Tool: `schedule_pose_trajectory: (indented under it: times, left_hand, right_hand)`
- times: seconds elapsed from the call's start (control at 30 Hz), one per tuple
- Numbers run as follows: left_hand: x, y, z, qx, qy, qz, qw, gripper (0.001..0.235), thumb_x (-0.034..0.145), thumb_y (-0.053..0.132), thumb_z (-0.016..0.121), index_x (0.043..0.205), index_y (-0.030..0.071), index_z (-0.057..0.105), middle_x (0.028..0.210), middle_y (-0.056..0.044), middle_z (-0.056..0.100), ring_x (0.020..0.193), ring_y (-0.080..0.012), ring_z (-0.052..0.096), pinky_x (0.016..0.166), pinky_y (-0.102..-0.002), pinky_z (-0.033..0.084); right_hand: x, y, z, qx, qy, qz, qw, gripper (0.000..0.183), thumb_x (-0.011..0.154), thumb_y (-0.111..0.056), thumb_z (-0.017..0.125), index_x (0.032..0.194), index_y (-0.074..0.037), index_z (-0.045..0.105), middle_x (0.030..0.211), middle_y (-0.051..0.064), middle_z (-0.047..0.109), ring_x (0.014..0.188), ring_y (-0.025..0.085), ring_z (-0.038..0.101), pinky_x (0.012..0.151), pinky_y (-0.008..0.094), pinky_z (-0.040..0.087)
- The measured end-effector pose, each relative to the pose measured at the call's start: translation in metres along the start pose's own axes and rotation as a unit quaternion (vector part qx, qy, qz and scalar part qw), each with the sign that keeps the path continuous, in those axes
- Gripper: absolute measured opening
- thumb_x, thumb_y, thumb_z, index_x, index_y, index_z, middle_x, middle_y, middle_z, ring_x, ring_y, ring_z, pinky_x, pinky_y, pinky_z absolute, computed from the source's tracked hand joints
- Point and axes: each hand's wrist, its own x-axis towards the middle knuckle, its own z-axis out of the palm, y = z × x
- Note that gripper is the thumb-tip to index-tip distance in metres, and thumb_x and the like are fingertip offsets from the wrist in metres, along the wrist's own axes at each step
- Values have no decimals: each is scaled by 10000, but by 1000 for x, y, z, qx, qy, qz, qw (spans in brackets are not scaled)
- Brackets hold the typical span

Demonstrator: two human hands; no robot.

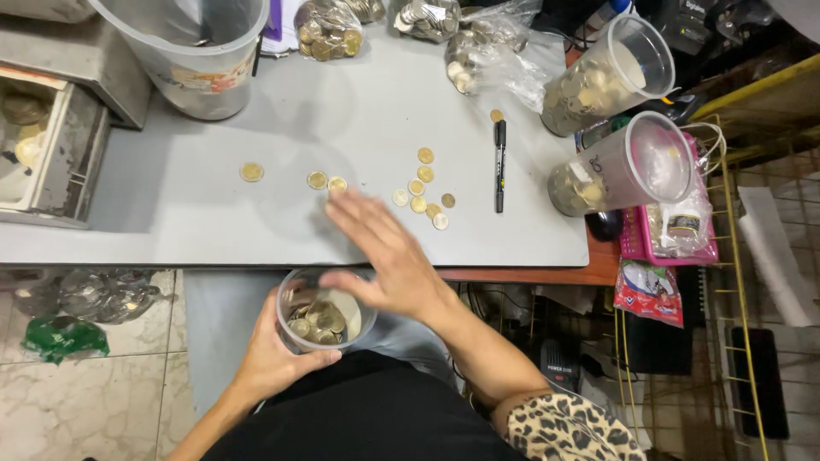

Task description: The person sorts loose coins on a table, sweeping them into a clear plastic cup. They then write on a small piece of paper with a black marker and place the paper inside the cup. Finally, they transfer the coins from the cup into a plastic bag.

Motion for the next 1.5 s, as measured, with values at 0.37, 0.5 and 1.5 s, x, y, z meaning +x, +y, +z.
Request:
schedule_pose_trajectory:
  times: [0.37, 0.5, 1.5]
  left_hand:
    - [-5, 1, -11, 8, 19, 16, 1000, 1173, 469, 214, 997, 1479, 66, 419, 1458, -94, 576, 1345, -185, 563, 1147, -333, 435]
    - [-6, 22, -5, -40, 48, -51, 997, 1209, 422, 137, 959, 1483, 45, 385, 1391, -133, 601, 1276, -207, 606, 1108, -342, 480]
    - [72, 199, -34, 25, 72, 252, 965, 1073, 424, 111, 950, 1367, 53, 441, 1238, -153, 642, 1143, -218, 642, 962, -378, 582]
  right_hand:
    - [3, -15, 7, 110, -132, -88, 981, 689, 1022, -442, 626, 1580, -134, 366, 1679, 129, 341, 1627, 357, 288, 1372, 631, 240]
    - [60, 10, 43, -133, -134, -15, 982, 1002, 918, -802, 573, 1679, -255, 219, 1779, 13, 147, 1676, 405, 117, 1305, 687, 226]
    - [11, -3, -122, -26, -121, -78, 989, 332, 1028, -174, 609, 1315, -9, 626, 1306, 189, 691, 1161, 345, 689, 1031, 442, 522]
